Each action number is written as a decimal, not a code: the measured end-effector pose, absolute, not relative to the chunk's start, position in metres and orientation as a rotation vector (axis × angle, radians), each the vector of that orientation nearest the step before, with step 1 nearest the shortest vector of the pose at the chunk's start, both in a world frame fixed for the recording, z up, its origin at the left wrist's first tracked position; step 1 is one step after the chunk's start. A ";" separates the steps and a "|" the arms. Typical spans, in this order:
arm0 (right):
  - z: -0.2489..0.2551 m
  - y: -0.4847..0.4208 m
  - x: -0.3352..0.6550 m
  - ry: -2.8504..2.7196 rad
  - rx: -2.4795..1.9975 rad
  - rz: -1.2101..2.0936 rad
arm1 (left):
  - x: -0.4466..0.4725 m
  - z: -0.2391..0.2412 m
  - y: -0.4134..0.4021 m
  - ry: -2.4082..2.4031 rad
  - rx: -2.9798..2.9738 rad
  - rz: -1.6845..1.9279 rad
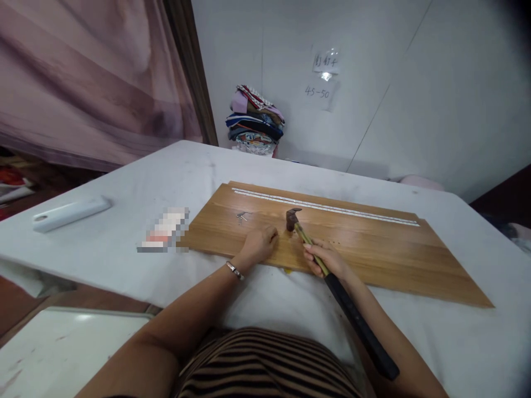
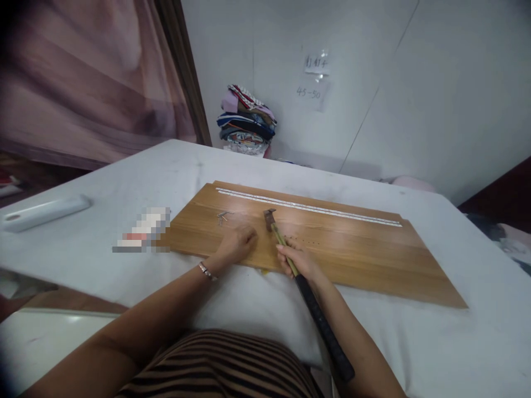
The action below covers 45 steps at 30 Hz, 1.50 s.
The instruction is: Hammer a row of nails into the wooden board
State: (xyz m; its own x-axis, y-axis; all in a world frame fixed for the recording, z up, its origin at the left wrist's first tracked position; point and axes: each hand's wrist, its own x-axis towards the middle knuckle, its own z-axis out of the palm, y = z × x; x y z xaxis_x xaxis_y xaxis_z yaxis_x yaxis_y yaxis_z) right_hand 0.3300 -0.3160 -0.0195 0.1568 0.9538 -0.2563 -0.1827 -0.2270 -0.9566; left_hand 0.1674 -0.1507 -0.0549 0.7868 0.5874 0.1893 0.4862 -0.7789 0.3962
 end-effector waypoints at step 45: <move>-0.024 -0.314 0.329 -0.842 -1.354 1.298 | 0.167 -0.055 -0.151 0.817 2.631 0.427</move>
